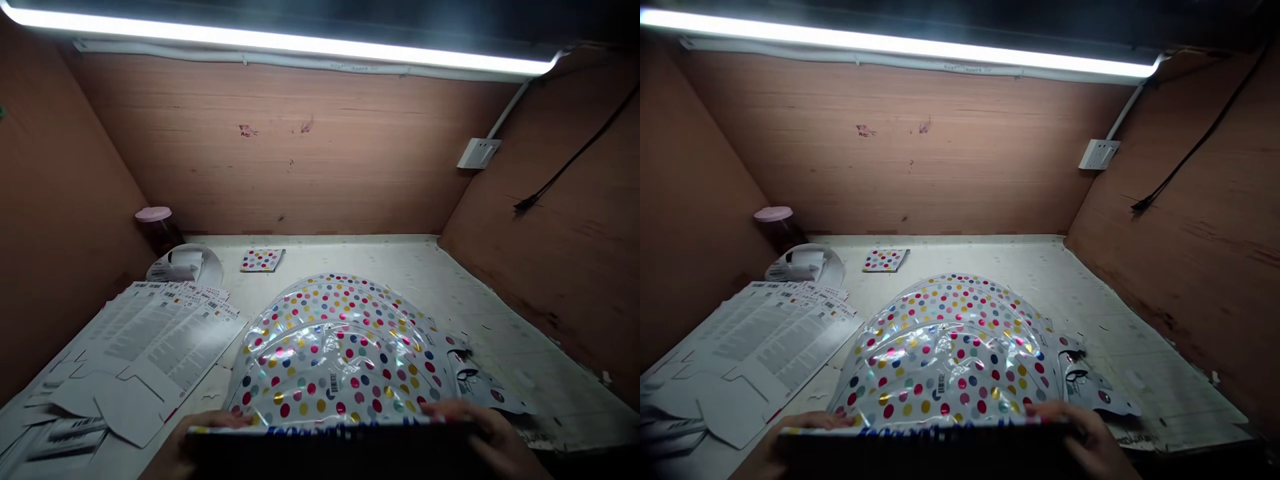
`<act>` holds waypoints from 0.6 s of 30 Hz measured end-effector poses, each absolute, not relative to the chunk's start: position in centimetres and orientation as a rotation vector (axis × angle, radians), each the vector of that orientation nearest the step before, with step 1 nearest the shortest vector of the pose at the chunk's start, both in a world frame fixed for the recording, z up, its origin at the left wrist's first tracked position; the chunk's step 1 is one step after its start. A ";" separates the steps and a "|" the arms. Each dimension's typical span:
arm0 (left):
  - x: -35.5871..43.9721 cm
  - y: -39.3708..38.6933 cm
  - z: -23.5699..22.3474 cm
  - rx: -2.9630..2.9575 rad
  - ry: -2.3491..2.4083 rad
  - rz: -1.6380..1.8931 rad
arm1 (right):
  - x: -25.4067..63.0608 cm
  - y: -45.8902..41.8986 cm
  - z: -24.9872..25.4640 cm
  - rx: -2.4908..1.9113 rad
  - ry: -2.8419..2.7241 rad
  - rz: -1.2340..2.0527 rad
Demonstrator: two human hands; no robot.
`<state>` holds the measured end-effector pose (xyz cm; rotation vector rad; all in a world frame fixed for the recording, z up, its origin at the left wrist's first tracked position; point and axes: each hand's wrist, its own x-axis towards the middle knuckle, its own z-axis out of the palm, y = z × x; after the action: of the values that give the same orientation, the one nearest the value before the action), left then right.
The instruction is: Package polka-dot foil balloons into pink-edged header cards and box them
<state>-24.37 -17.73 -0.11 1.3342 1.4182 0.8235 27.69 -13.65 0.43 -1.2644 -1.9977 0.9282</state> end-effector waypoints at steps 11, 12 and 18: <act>-21.0 -10.6 1.1 1.592 2.008 0.792 | 20.6 -5.9 1.7 -2.280 -1.965 0.301; -21.2 -10.0 1.2 1.646 2.005 0.745 | 20.3 -5.6 2.0 -2.336 -1.997 0.304; -16.7 -10.1 2.2 1.846 2.437 0.643 | 19.4 -4.6 2.8 -2.444 -1.965 0.380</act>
<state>-16.66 -10.14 2.18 1.8461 2.4372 0.6434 19.44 -4.59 2.79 -2.4437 -1.9649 0.3800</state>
